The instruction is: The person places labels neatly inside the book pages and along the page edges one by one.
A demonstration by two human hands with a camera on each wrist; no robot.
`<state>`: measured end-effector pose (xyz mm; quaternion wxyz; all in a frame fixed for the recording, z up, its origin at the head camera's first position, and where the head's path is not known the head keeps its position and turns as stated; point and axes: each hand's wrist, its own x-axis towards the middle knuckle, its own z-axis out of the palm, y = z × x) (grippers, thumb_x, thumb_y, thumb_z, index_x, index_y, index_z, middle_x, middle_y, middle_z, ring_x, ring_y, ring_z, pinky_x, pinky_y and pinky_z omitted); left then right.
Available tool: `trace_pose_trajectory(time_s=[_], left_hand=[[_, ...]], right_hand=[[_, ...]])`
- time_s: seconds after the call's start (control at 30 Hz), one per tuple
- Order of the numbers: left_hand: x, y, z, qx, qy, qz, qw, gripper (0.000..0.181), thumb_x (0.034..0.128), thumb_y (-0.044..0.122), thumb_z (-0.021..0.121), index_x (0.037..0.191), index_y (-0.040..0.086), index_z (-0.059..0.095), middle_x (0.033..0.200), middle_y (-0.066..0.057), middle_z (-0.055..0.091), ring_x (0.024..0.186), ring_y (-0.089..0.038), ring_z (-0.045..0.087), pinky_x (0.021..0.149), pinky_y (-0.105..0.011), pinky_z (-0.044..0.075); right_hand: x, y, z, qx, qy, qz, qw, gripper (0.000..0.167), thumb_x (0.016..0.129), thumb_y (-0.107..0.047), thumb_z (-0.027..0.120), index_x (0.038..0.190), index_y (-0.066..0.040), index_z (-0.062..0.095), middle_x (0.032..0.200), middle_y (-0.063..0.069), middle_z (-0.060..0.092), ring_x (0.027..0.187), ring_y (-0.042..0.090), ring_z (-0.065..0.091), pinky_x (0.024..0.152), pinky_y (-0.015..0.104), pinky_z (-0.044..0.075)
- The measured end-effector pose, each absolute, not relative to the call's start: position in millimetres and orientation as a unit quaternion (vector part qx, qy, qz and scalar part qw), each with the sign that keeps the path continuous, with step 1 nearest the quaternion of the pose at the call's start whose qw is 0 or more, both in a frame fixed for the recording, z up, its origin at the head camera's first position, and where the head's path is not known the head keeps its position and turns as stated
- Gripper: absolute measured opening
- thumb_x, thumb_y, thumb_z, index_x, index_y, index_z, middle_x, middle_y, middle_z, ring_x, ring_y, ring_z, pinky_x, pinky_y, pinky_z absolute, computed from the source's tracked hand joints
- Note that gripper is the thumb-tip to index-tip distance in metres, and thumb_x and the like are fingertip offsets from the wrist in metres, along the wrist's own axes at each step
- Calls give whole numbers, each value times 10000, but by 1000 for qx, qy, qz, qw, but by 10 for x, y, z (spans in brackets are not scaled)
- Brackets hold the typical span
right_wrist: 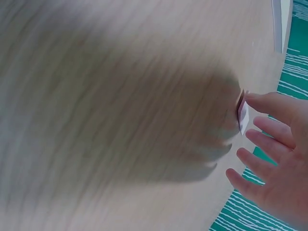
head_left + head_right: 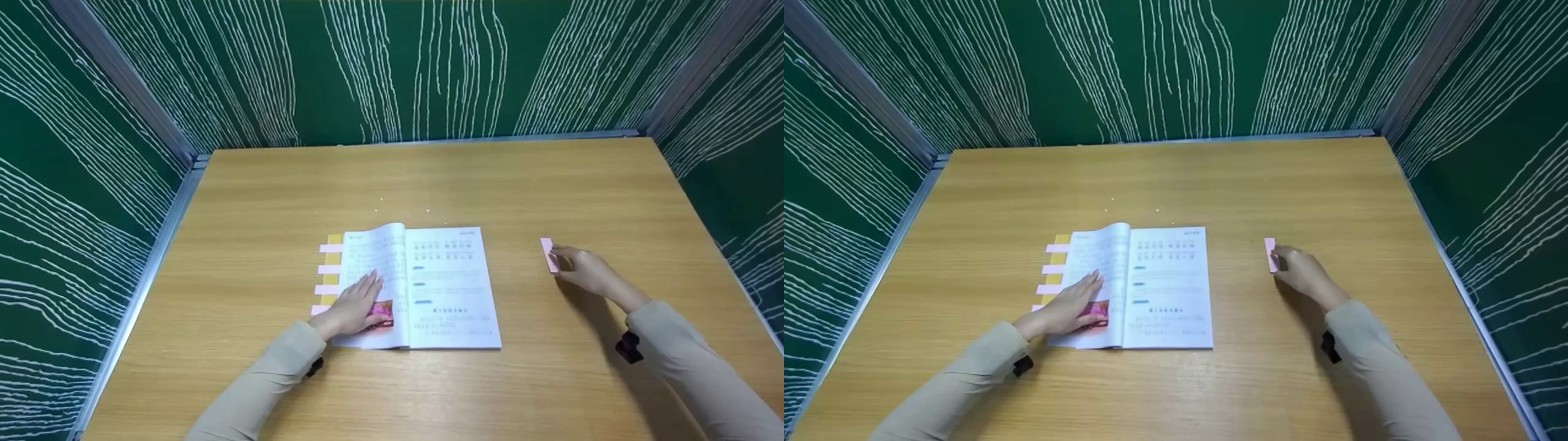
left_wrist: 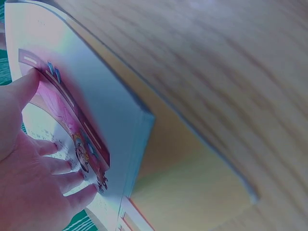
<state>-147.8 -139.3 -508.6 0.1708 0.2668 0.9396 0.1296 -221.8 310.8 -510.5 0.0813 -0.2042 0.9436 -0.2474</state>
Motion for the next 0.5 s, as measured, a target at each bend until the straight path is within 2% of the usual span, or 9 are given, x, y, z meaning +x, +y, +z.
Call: trace_pose_trajectory(time_s=[0.5], left_hand=[[-1484,-1374,-5117,260,940,131,176,761,883,437,456,1392,-37,146,1455,-207,88,1329,-331,91,1060,-451,153]], right_hand=[[-2243,3124,-5181,-198,943,-250,99,407,805,-14,585,1161,150,475,1257,319,394,1124,482,373,904,566,322]])
